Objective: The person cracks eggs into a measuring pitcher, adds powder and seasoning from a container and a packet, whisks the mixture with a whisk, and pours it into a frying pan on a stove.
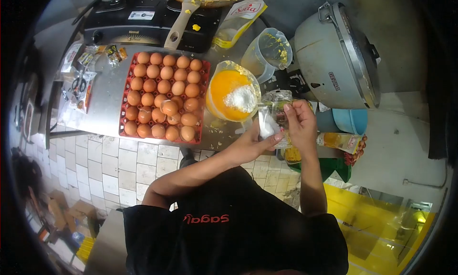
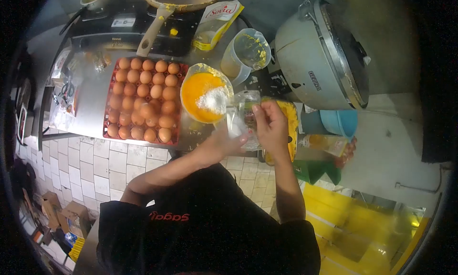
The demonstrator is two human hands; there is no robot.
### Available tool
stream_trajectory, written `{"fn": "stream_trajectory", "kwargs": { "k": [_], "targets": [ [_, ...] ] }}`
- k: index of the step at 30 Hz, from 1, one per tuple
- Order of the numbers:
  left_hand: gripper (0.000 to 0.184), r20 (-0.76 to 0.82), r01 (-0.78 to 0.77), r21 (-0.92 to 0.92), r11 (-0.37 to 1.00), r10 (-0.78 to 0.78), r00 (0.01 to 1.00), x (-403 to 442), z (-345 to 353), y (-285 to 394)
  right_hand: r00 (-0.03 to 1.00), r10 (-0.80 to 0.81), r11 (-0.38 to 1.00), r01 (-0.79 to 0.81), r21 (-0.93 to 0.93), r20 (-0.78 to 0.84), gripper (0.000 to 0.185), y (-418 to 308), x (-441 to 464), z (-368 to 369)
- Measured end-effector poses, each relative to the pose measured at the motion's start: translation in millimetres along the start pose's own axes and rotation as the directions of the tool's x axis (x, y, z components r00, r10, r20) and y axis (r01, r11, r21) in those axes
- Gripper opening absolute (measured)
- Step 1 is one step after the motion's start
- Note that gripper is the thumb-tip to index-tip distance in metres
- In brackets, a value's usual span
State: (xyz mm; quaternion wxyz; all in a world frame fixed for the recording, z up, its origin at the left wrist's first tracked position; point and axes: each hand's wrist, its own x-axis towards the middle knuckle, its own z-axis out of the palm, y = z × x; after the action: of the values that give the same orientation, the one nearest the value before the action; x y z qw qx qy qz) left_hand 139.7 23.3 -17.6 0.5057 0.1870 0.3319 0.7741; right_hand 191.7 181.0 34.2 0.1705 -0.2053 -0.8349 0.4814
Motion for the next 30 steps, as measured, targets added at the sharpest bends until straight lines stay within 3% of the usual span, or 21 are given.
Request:
{"fn": "stream_trajectory", "kwargs": {
  "k": [1, 5, 8, 9, 12, 13, 17, 20, 24, 26, 27, 28, 30],
  "targets": [
    [0.065, -0.011, -0.018, -0.003, 1.000, 0.018, 1.000, 0, 0, -3, 0.997, -0.034, 0.995, 0.041, -0.094, 0.075, 0.014, 4, 1, -3],
    [0.062, -0.136, -0.057, 0.098, 0.994, 0.070, 0.988, -1, 8, -10, 0.989, -0.055, 0.998, 0.052, 0.026, 0.140, 0.014, 4, 15, -3],
    [0.061, -0.233, -0.038, 0.069, 0.997, 0.053, 0.971, 0, 17, -13, 0.952, -0.068, 0.994, 0.091, -0.061, 0.299, 0.014, 25, 24, -7],
    [0.060, -0.268, -0.063, 0.136, 0.989, 0.099, 0.958, 3, 20, -19, 0.964, -0.016, 0.999, 0.004, 0.046, 0.267, 0.015, 6, 23, -6],
    [0.059, -0.313, -0.147, 0.136, 0.980, 0.183, 0.932, 9, 32, -30, 0.936, -0.186, 0.983, 0.181, 0.044, 0.301, 0.016, 27, 34, -12],
    [0.057, -0.363, -0.086, 0.134, 0.987, 0.129, 0.923, 10, 36, -28, 0.915, -0.228, 0.970, 0.245, -0.008, 0.334, 0.015, 29, 34, -16],
    [0.057, -0.396, -0.110, 0.333, 0.937, 0.244, 0.885, 18, 56, -40, 0.881, -0.307, 0.949, 0.252, 0.192, 0.359, 0.009, 43, 42, -51],
    [0.057, -0.196, -0.188, 0.805, 0.563, 0.551, 0.811, 30, 85, -41, 0.877, -0.374, 0.858, 0.203, 0.472, 0.303, 0.013, 52, 24, -84],
    [0.062, -0.129, -0.057, 0.935, 0.351, 0.483, 0.866, 46, 138, -53, 0.881, -0.393, 0.859, 0.250, 0.446, 0.264, 0.036, 46, -16, -176],
    [0.065, -0.006, -0.095, 0.974, 0.206, 0.444, 0.896, 67, 159, -67, 0.906, -0.365, 0.900, 0.285, 0.329, 0.216, 0.034, 61, -39, -223],
    [0.071, 0.103, -0.136, 0.989, 0.059, 0.386, 0.917, 78, 182, -67, 0.873, -0.480, 0.859, 0.447, 0.249, 0.088, 0.028, 69, -49, -248],
    [0.072, 0.156, -0.182, 0.982, 0.050, 0.327, 0.932, 90, 199, -75, 0.881, -0.464, 0.881, 0.448, 0.154, 0.090, 0.025, 75, -63, -277],
    [0.076, 0.238, -0.254, 0.967, 0.036, 0.242, 0.941, 113, 229, -95, 0.865, -0.495, 0.859, 0.501, 0.103, -0.081, 0.022, 95, -93, -320]
  ]
}}
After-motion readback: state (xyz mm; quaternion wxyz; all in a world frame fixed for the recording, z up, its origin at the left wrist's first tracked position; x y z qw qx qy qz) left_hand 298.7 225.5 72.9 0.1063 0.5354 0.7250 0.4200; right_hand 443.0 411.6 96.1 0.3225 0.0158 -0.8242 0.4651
